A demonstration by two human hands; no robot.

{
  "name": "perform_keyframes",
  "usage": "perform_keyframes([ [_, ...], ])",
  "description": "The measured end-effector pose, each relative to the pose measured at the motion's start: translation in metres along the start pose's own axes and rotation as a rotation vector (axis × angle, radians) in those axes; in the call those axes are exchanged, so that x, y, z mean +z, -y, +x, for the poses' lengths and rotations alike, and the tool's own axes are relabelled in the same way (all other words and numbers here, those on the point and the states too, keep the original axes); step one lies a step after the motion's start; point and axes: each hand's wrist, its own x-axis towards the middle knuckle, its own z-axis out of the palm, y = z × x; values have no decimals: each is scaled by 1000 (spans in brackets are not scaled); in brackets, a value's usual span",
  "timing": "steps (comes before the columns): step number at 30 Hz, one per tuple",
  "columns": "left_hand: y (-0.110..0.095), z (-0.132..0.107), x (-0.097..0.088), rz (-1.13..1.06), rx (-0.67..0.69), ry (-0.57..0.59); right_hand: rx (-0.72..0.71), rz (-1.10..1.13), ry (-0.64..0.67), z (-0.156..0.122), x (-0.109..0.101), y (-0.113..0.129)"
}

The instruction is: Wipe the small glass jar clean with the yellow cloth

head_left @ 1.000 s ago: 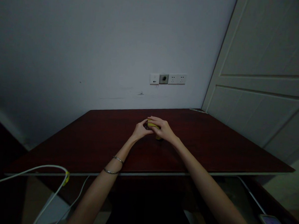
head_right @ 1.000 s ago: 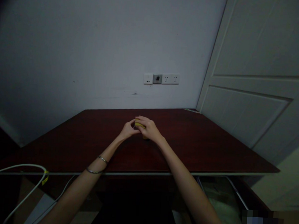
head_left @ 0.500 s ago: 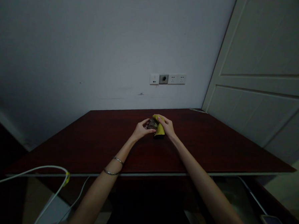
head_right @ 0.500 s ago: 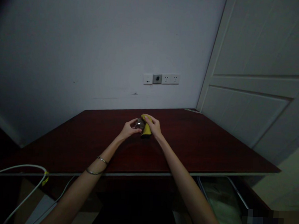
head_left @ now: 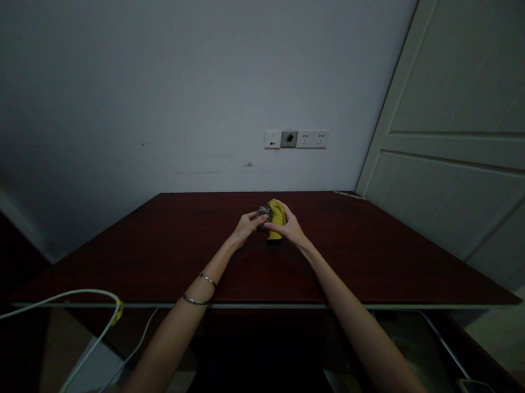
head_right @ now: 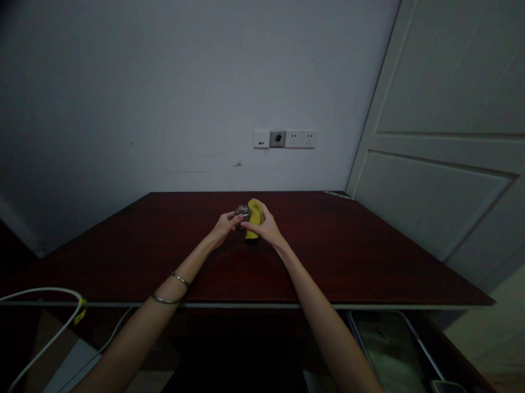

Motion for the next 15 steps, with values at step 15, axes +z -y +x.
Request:
perform_keyframes([
  [15, 12, 10, -8, 41, 101, 204, 241, 136, -169, 3, 3, -4],
])
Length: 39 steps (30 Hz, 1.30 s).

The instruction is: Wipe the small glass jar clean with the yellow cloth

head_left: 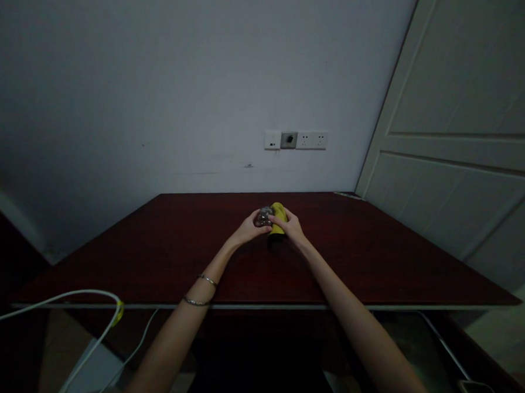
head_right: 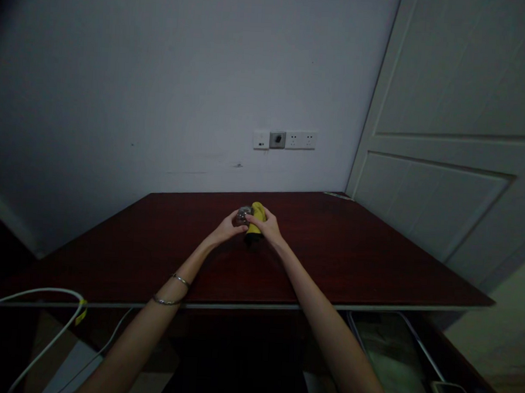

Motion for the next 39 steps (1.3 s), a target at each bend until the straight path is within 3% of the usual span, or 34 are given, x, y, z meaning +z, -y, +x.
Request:
perform_keyframes([
  [6, 0, 1, 0, 99, 34, -59, 44, 1, 47, -2, 1, -2],
  [11, 1, 0, 0, 163, 75, -108, -33, -34, 68, 4, -1, -6],
  [16, 8, 1, -1, 225, 91, -124, -275, -146, 45, 3, 2, -1],
  [21, 7, 1, 2, 196, 89, -143, -532, -301, 123, -6, 5, 11],
  [23, 5, 0, 4, 149, 91, -138, -537, -296, 136, -4, 4, 12],
  [31, 4, -4, 5, 126, 122, -101, -302, -199, 48, 20, 4, 4],
  [39, 4, -2, 1, 183, 160, -131, -546, -299, 205, -1, 9, 18],
])
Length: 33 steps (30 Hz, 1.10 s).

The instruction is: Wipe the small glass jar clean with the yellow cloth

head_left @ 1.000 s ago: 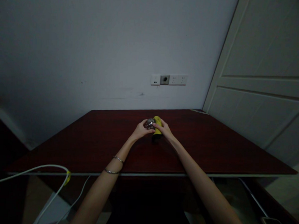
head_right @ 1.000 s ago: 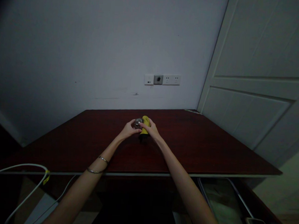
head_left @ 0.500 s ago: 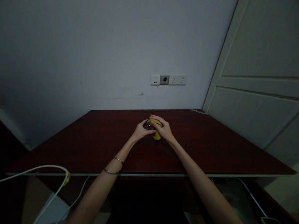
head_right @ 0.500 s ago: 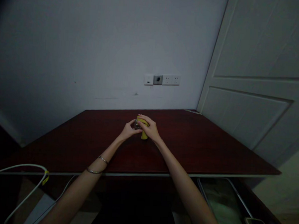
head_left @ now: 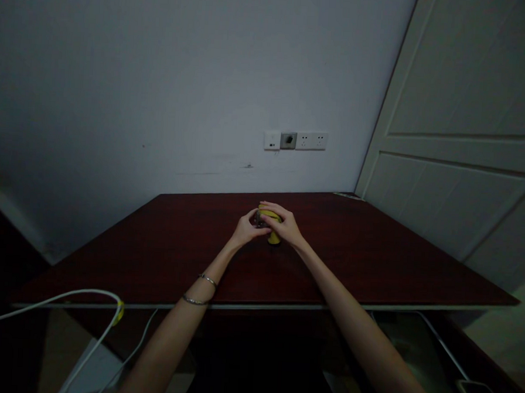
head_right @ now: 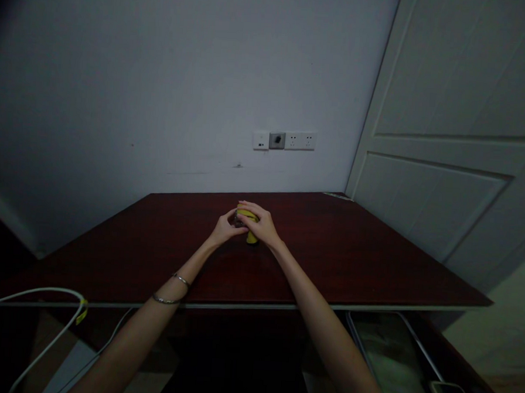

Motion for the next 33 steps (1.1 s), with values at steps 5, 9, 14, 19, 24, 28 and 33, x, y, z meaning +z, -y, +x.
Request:
perform_keyframes([
  [5, 1, -1, 0, 32, 7, -25, 138, 6, -62, 14, 4, -13],
  [9, 1, -2, 1, 91, 1, -30, 273, -7, -100, 20, 7, -27],
  [14, 4, 0, 0, 195, 17, -49, 36, -106, -1, 7, 5, -14],
  [19, 6, 0, 0, 177, 43, -14, -39, -120, 63, 1, 4, -3],
  [24, -5, -4, 2, 134, 34, 33, 203, 30, -51, 13, 5, -17],
  [28, -4, -4, 3, 146, 42, 36, 160, -21, 11, 12, 0, -14],
  [33, 8, 2, 2, 124, 41, -6, -21, -153, 110, 1, -1, 5],
])
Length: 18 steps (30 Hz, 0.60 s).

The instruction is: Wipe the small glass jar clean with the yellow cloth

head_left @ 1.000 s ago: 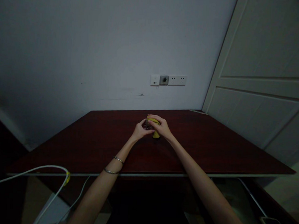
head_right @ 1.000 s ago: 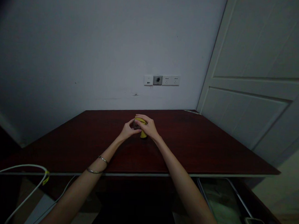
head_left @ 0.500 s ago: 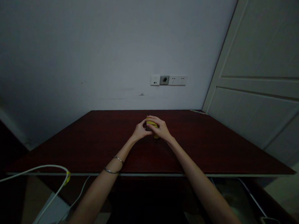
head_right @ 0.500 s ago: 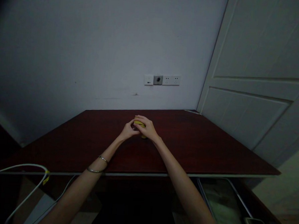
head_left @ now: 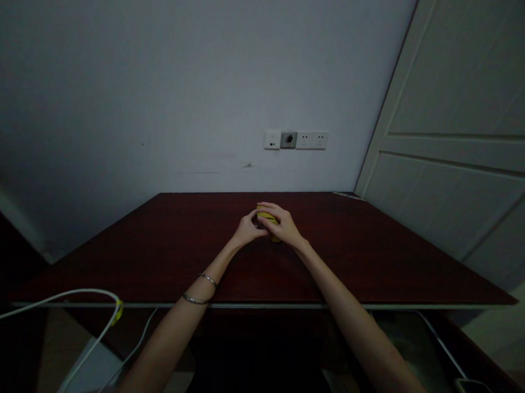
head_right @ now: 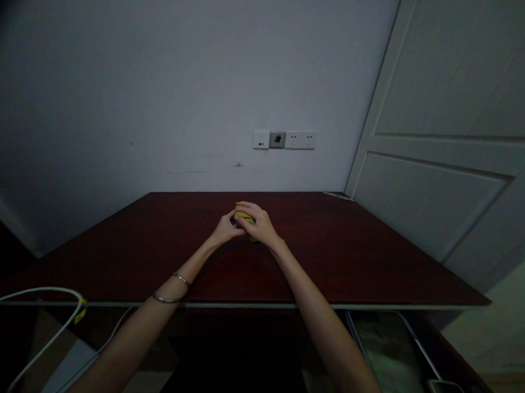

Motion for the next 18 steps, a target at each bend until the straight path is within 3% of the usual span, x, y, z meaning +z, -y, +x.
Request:
perform_keyframes([
  [4, -2, 0, 1, -36, -29, -13, 60, 66, -115, 4, 7, -5],
  [7, -9, -2, 2, -114, -56, 6, 221, 165, -224, 13, 12, -18],
  [10, -11, -2, 2, -128, -68, 0, 322, 191, -247, 18, 14, -25],
  [13, -7, 0, 2, -88, -64, -28, 198, 114, -215, 13, 13, -19],
  [16, -4, 1, 1, -86, -51, -56, 16, 8, -86, 7, 9, -8],
  [18, -4, 2, 1, -80, -32, -67, -28, -38, -13, 7, 5, -3],
])
